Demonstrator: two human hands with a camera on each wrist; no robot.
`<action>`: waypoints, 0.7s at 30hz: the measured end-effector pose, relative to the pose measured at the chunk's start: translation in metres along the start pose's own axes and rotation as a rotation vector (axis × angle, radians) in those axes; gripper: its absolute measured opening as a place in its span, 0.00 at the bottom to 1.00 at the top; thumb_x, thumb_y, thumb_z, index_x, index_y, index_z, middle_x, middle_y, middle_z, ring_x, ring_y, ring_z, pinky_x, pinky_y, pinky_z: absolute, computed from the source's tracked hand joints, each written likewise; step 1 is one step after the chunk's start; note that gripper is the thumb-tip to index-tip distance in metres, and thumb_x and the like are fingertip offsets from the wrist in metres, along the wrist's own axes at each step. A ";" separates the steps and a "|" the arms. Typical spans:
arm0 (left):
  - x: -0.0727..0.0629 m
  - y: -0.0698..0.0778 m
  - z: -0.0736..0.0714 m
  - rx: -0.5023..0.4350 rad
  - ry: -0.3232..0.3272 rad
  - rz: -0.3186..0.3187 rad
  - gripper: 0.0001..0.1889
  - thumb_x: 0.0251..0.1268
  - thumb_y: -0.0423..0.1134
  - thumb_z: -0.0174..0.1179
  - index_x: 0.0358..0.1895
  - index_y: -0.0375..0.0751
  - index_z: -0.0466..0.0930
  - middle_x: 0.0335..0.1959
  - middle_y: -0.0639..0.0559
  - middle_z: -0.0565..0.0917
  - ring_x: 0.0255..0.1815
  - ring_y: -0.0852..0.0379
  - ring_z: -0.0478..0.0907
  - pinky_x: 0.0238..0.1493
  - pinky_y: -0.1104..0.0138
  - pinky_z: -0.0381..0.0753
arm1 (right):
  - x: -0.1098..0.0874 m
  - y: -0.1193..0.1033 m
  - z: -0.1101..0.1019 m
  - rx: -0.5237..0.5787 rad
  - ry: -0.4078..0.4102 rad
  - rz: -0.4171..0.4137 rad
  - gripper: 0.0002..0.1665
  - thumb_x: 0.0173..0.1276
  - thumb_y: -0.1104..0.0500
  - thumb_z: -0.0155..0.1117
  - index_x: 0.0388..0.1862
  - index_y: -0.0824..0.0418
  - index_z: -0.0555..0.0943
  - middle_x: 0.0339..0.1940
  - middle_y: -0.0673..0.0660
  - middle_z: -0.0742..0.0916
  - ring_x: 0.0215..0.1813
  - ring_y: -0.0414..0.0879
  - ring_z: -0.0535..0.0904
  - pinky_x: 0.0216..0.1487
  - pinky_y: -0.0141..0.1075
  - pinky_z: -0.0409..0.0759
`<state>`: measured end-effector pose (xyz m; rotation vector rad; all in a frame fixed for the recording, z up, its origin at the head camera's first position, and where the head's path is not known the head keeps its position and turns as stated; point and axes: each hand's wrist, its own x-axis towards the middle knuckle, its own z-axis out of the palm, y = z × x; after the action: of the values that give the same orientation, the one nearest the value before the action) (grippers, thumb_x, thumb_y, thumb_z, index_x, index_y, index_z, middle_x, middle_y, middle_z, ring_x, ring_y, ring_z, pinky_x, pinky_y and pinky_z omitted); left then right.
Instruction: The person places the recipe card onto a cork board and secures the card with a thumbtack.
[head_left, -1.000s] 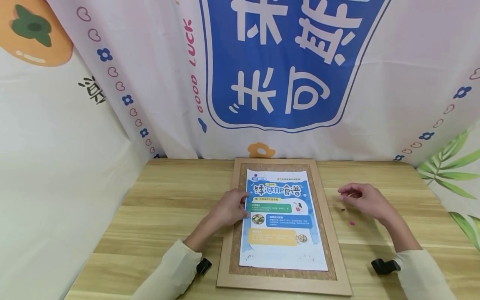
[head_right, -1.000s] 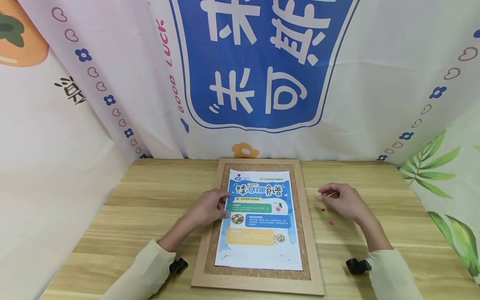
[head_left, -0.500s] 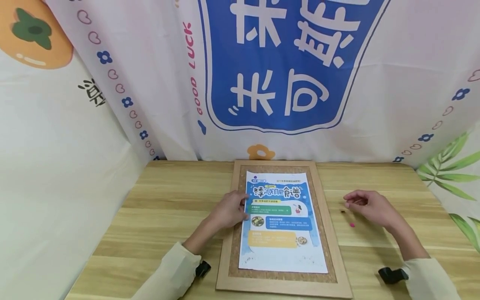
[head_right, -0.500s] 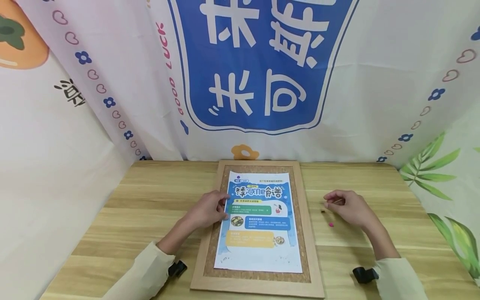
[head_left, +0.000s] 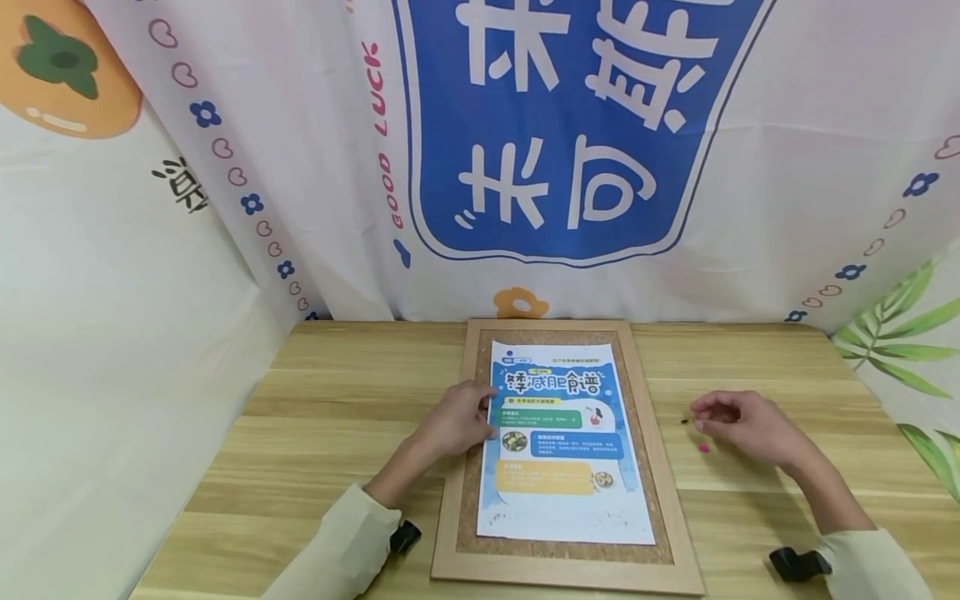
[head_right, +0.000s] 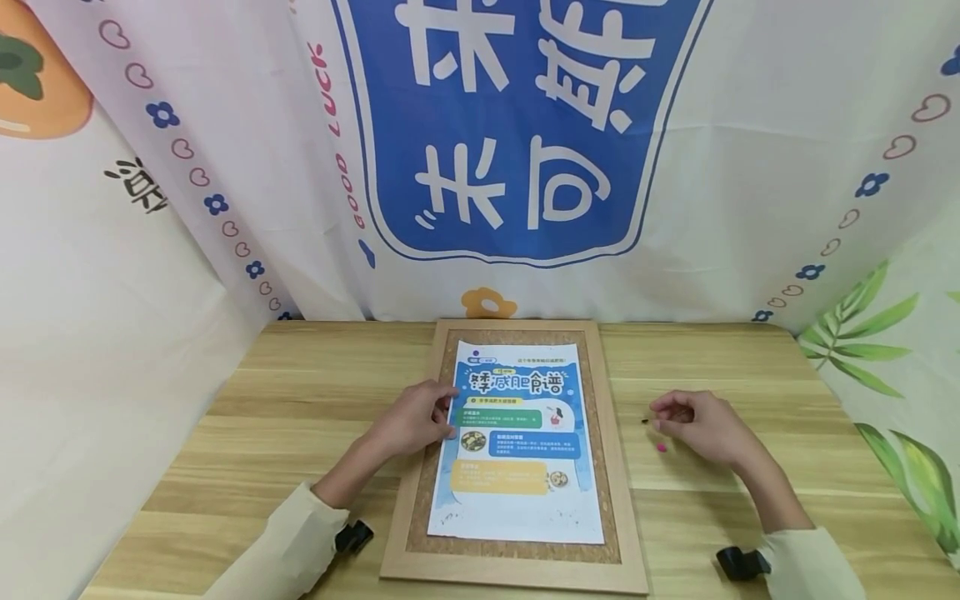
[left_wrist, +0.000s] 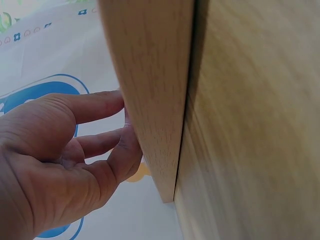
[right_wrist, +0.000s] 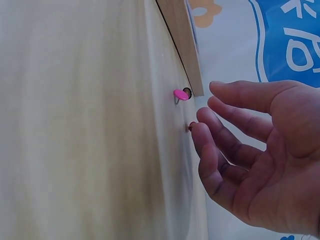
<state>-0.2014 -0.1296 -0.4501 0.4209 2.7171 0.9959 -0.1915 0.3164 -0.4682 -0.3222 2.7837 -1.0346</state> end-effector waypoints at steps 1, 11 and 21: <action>0.000 0.000 0.000 0.000 0.001 0.004 0.34 0.61 0.25 0.75 0.71 0.25 0.76 0.46 0.42 0.80 0.37 0.56 0.75 0.32 0.71 0.76 | -0.002 0.000 0.000 0.007 -0.003 0.001 0.17 0.74 0.59 0.72 0.57 0.67 0.86 0.47 0.57 0.91 0.42 0.34 0.81 0.43 0.29 0.82; 0.001 -0.001 0.000 0.015 0.006 0.004 0.34 0.61 0.26 0.76 0.71 0.26 0.76 0.47 0.42 0.80 0.37 0.56 0.76 0.33 0.71 0.78 | -0.020 0.002 0.000 0.075 -0.057 0.015 0.18 0.73 0.59 0.73 0.56 0.67 0.86 0.44 0.55 0.90 0.42 0.36 0.83 0.42 0.31 0.84; 0.001 -0.001 0.000 0.015 0.006 0.002 0.34 0.61 0.26 0.76 0.71 0.26 0.77 0.46 0.43 0.80 0.37 0.56 0.76 0.32 0.71 0.77 | -0.024 -0.001 0.005 0.046 -0.061 -0.033 0.11 0.69 0.61 0.76 0.48 0.63 0.89 0.39 0.52 0.90 0.39 0.33 0.81 0.42 0.29 0.83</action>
<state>-0.2028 -0.1295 -0.4507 0.4246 2.7312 0.9795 -0.1671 0.3183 -0.4698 -0.3883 2.7049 -1.0757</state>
